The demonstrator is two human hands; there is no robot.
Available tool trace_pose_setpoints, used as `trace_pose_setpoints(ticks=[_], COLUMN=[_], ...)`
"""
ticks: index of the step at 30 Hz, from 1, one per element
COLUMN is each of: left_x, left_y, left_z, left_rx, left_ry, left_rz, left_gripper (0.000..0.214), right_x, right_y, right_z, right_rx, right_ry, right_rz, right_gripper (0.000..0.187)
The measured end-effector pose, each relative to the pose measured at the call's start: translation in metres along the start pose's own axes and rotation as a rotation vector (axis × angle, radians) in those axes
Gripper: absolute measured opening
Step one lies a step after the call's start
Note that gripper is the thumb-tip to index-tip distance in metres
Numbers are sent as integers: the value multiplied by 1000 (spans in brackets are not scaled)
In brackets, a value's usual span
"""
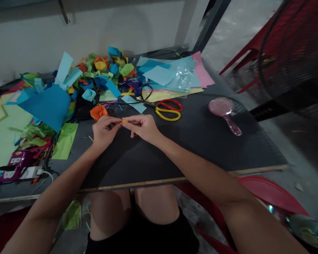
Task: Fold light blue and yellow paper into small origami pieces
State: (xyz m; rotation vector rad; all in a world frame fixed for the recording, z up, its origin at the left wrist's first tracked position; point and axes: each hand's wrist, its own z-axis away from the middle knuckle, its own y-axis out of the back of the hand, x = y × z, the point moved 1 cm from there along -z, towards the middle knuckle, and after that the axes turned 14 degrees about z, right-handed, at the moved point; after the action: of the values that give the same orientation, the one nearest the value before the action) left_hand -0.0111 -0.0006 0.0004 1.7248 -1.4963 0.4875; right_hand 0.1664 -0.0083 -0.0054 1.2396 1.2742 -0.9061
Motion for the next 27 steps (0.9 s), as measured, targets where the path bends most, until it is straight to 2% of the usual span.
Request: trace_pose_setpoints(ticks=[4,6,12,19,22,25,27], left_x=[0,-2,-6,-3,-4,-4,-4], left_y=[2,3,2,-1,-3,-4,-4], left_z=[-3,-4,-4,-4,-1,2,3], left_rx=[-92,-141,-148,-119,-92,-82,-96], left_ry=[-189,-257,-221,-298,-225,-89,-45], left_rz=[-58,-90,-178,-173,-174,-146,-127], left_gripper=[35,37,31,24,22,22,22], right_x=[-2,-3,-4,-5,-3,-3,-3], right_y=[-1,-1,1,0,-2,-2,-2], right_z=[-2,-3,-5,-5,-4,-4,-4], right_rx=[-21,-45,-83,-73,-21,22,24], right_ry=[-87,-120,-137,-127,-148,-125,-114], right_rz=[-54,-84,-97,-50,-52,-35,-33], right_gripper=[41,42,43,50,54,49,48])
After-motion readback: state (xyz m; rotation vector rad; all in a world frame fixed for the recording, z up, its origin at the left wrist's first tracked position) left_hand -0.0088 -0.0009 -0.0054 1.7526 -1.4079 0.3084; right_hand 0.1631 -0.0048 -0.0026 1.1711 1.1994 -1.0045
